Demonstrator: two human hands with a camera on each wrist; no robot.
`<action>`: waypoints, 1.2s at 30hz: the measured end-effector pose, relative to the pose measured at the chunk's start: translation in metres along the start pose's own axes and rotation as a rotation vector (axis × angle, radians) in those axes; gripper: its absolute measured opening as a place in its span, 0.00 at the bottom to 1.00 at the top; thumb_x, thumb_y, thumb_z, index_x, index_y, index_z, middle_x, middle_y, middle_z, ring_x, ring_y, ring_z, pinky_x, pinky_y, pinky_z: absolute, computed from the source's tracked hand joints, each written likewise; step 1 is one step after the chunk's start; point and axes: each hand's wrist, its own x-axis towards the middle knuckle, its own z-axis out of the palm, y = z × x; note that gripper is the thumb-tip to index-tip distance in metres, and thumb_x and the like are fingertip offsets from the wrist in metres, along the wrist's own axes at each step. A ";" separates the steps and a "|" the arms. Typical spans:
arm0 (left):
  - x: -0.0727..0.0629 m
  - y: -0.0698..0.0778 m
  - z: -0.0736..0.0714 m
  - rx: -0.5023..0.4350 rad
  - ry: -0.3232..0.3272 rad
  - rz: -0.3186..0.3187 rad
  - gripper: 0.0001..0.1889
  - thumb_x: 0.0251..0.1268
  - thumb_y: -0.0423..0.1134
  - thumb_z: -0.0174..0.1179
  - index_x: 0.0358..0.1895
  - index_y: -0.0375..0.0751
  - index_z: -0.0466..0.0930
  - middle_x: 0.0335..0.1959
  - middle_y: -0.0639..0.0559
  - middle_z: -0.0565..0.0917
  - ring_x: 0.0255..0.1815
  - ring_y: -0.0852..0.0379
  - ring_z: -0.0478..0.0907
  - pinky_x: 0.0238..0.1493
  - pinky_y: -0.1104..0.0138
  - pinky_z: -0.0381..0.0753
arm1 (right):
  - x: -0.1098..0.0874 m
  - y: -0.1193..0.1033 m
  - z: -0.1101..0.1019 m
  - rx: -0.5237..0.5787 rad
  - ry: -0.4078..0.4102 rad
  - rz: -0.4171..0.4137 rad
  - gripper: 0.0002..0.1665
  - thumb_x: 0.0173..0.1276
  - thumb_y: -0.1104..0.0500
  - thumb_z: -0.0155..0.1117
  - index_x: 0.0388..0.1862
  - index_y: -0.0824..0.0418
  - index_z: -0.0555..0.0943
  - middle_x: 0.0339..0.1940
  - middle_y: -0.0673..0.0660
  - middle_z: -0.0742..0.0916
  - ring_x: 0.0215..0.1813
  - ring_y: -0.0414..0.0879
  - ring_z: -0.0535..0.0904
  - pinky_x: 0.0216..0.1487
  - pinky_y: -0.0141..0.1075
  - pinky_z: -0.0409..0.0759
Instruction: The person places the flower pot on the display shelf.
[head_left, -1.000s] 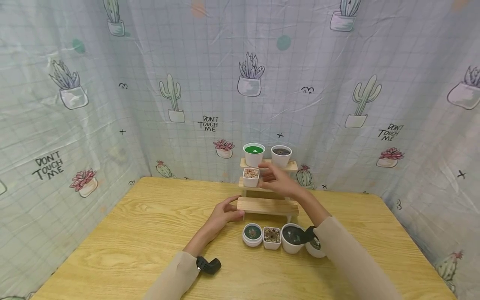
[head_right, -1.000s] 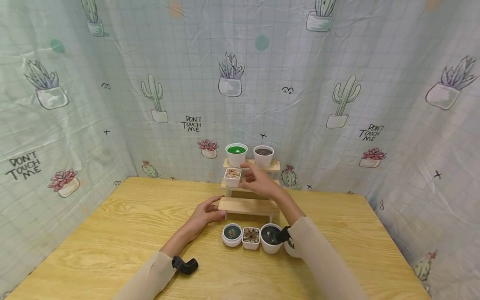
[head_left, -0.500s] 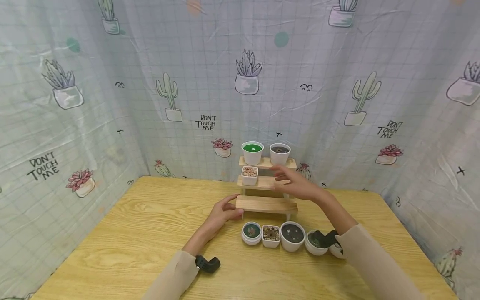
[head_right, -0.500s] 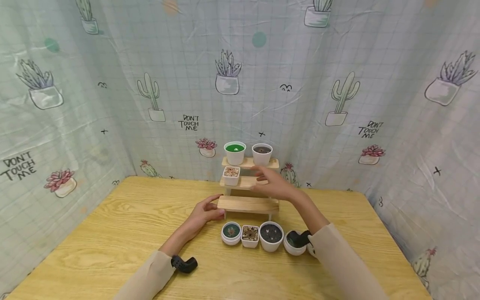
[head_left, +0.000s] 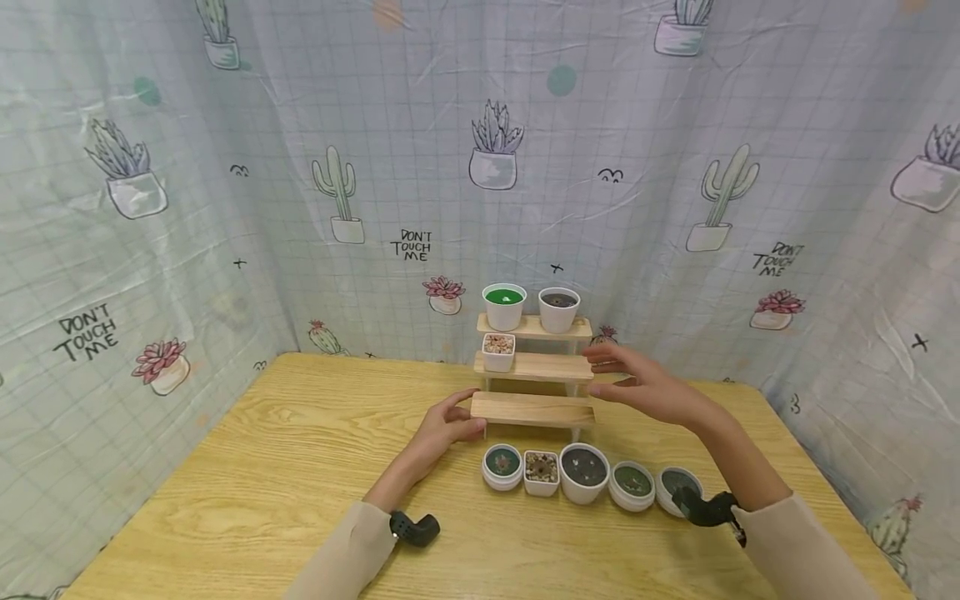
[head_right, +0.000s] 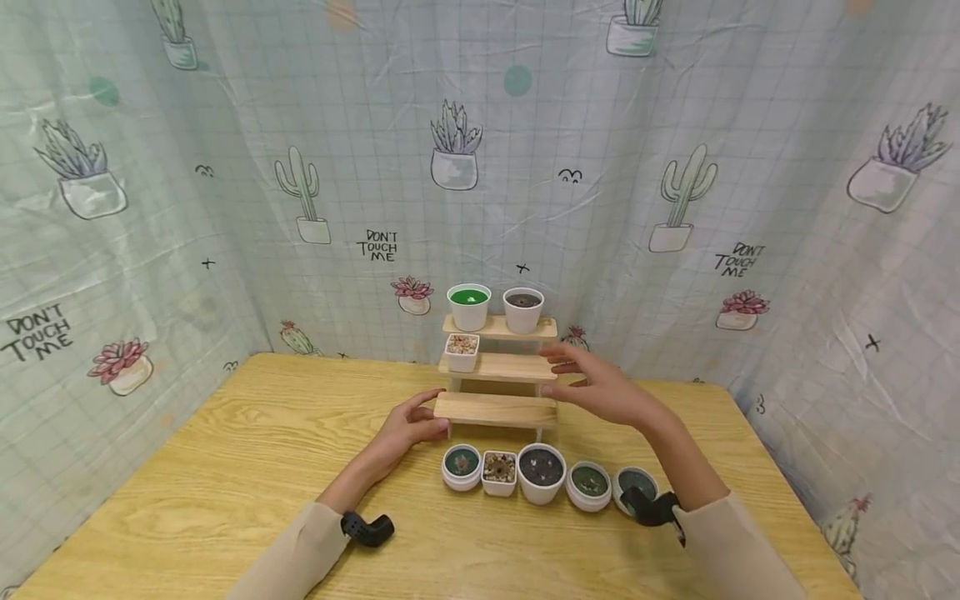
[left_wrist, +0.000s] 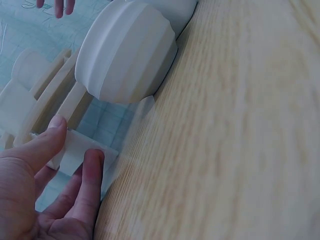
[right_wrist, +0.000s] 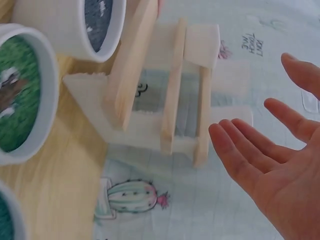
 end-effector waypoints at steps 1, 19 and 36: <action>0.000 0.000 0.000 -0.004 0.000 -0.005 0.39 0.69 0.39 0.69 0.80 0.44 0.62 0.48 0.42 0.86 0.45 0.56 0.88 0.53 0.64 0.87 | -0.004 0.001 -0.001 0.003 0.003 0.007 0.32 0.78 0.56 0.62 0.76 0.64 0.66 0.76 0.69 0.72 0.74 0.70 0.70 0.69 0.63 0.76; -0.001 0.000 -0.001 -0.011 -0.003 -0.014 0.39 0.69 0.39 0.70 0.80 0.45 0.62 0.48 0.42 0.86 0.45 0.54 0.88 0.54 0.63 0.87 | -0.069 0.034 -0.012 0.025 0.042 0.085 0.28 0.80 0.57 0.59 0.74 0.63 0.69 0.73 0.67 0.76 0.71 0.64 0.76 0.57 0.31 0.83; 0.000 -0.001 -0.001 -0.014 -0.013 -0.011 0.40 0.69 0.40 0.69 0.80 0.44 0.61 0.48 0.42 0.85 0.46 0.54 0.88 0.54 0.62 0.87 | -0.098 0.069 -0.017 0.168 -0.106 0.143 0.27 0.80 0.60 0.59 0.73 0.66 0.69 0.70 0.63 0.78 0.64 0.33 0.80 0.57 0.31 0.84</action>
